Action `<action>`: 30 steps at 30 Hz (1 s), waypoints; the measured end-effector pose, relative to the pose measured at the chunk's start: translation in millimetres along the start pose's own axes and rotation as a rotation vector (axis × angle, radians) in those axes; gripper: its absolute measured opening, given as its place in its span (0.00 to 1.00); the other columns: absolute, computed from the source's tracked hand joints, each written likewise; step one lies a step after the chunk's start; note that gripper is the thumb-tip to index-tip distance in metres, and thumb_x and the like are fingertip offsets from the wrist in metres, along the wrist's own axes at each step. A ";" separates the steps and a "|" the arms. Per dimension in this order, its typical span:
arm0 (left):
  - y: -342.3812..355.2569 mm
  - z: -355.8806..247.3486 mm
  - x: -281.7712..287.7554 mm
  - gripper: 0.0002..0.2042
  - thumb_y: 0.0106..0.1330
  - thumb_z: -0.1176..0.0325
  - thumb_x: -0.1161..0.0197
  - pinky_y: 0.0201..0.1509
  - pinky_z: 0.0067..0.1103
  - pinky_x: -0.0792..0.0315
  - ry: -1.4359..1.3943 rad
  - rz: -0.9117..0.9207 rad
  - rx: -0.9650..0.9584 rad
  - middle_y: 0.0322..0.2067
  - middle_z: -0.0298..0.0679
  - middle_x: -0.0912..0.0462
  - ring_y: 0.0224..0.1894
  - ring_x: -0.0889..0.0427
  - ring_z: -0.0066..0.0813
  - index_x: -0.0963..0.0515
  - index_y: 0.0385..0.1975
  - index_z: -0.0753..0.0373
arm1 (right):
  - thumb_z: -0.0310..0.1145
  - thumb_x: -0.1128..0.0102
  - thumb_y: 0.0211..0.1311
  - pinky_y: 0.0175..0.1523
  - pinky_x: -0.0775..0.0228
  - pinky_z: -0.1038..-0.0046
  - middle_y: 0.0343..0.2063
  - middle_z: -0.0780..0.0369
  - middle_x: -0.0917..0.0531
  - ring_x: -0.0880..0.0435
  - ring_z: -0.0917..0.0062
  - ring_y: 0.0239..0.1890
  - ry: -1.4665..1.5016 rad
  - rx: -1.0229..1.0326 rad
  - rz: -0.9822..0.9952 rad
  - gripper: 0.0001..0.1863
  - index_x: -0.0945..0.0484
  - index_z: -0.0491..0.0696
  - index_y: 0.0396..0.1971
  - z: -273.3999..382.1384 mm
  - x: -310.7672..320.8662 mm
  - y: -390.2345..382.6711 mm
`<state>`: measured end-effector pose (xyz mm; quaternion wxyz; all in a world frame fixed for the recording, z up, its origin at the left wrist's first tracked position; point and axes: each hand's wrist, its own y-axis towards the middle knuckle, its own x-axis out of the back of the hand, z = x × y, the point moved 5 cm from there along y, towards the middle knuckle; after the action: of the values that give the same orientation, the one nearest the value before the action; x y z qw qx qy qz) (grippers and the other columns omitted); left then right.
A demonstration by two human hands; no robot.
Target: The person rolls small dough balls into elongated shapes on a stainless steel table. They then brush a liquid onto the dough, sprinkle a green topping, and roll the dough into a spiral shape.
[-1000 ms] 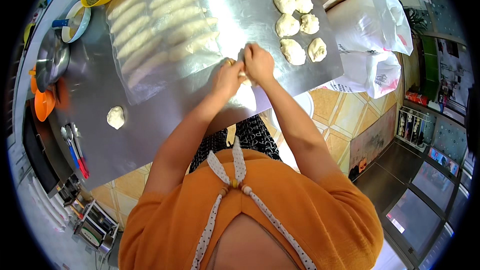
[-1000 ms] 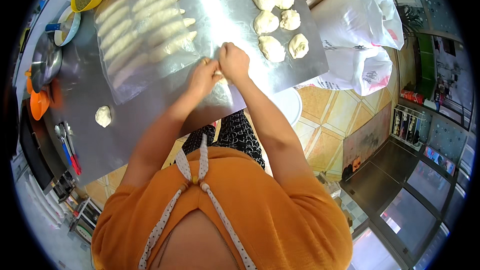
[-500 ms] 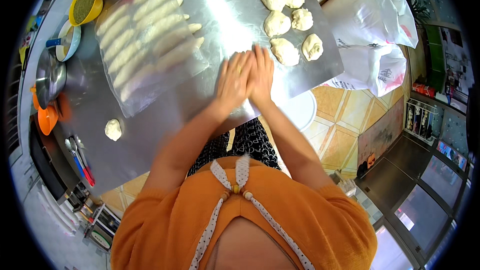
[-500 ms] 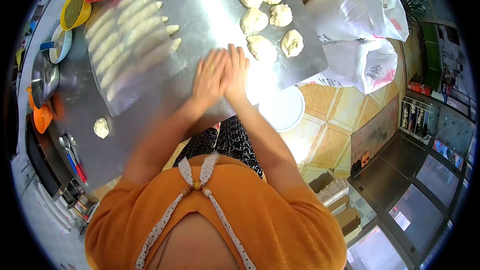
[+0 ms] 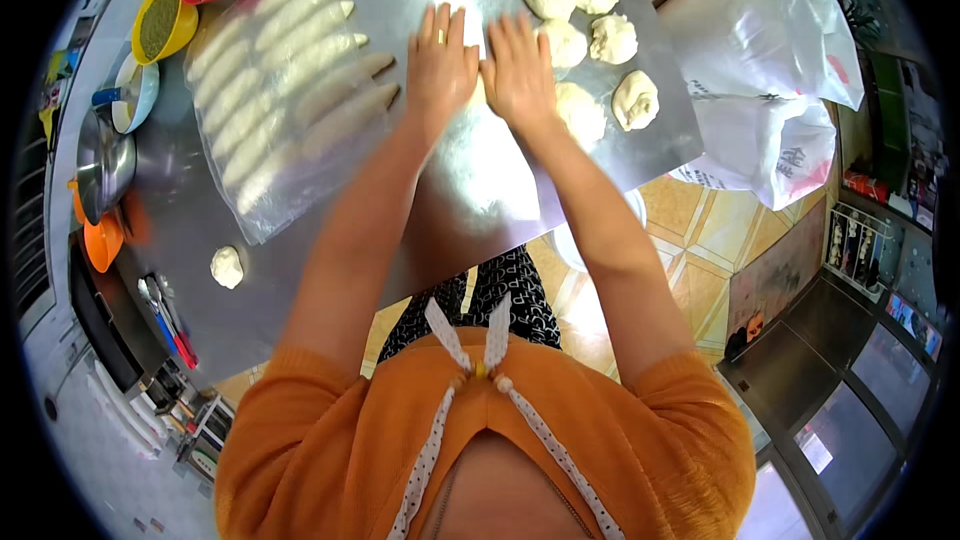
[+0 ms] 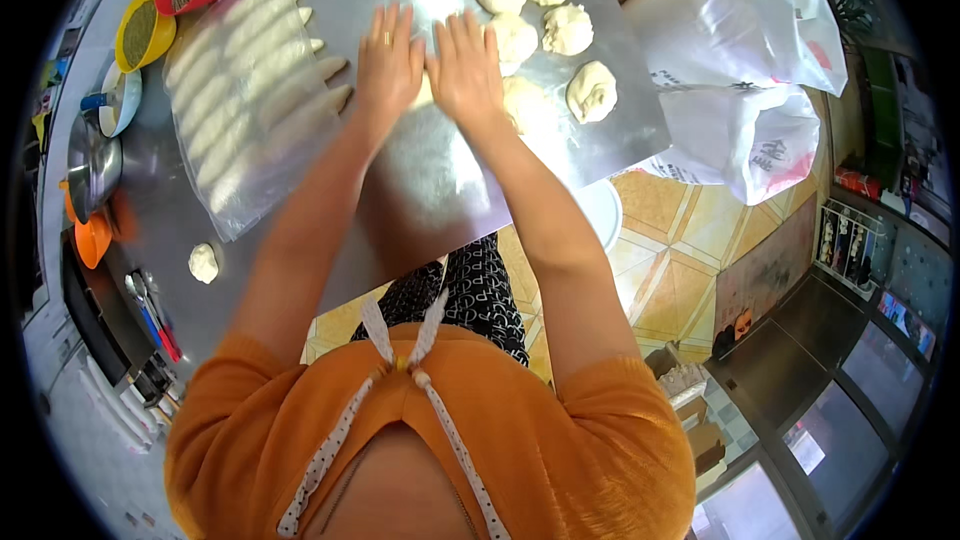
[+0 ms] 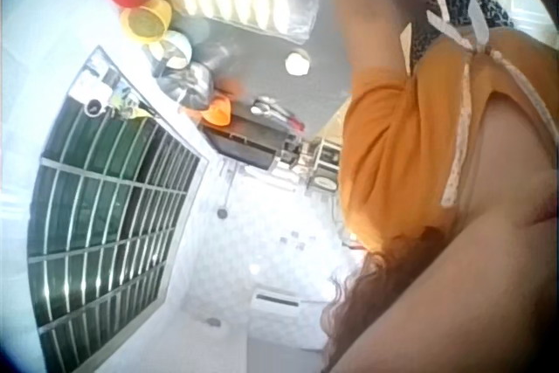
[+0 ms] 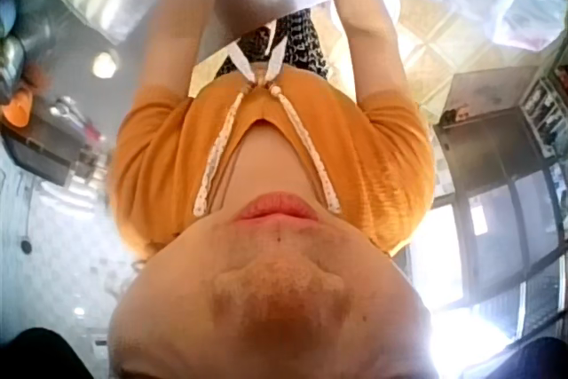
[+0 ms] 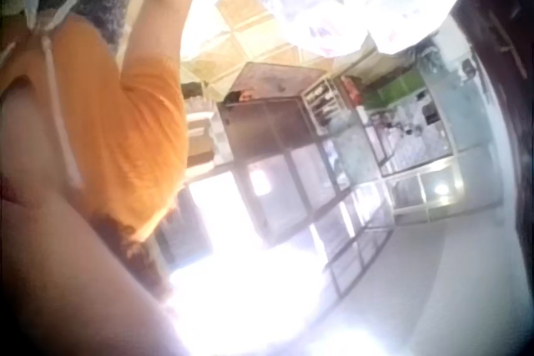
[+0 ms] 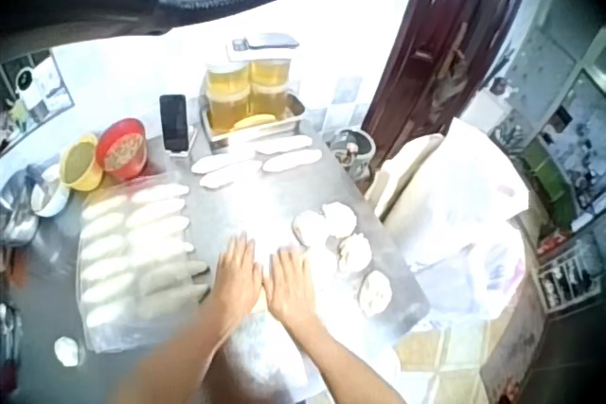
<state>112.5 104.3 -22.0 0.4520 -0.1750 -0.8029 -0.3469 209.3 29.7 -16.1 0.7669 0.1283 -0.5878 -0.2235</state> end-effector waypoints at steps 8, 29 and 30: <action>-99.6 -35.1 71.0 0.18 0.62 0.76 0.43 0.54 0.34 0.30 -0.343 0.291 0.061 0.52 0.43 0.22 0.50 0.24 0.44 0.22 0.53 0.59 | 0.22 0.36 0.47 0.40 0.26 0.69 0.33 0.61 0.21 0.22 0.66 0.35 0.184 0.035 0.276 0.20 0.20 0.47 0.45 6.7 87.5 -55.6; 27.5 46.6 67.0 0.20 0.61 0.73 0.39 0.58 0.38 0.30 -0.230 0.016 0.219 0.57 0.51 0.26 0.56 0.26 0.51 0.28 0.54 0.64 | 0.33 0.34 0.58 0.51 0.27 0.65 0.46 0.54 0.20 0.20 0.59 0.47 0.184 -0.016 0.438 0.19 0.21 0.49 0.50 -107.1 26.3 98.4; 13.1 33.8 76.3 0.21 0.61 0.74 0.39 0.59 0.38 0.30 -0.288 -0.004 0.171 0.57 0.52 0.27 0.57 0.26 0.51 0.29 0.55 0.64 | 0.32 0.34 0.57 0.49 0.27 0.66 0.44 0.54 0.19 0.20 0.60 0.45 0.285 -0.091 0.375 0.19 0.21 0.48 0.49 -99.1 38.1 103.4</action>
<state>59.4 135.2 36.0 0.3449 -0.1820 -0.8863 -0.2497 332.2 94.1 36.1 0.8753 0.0125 -0.4763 -0.0830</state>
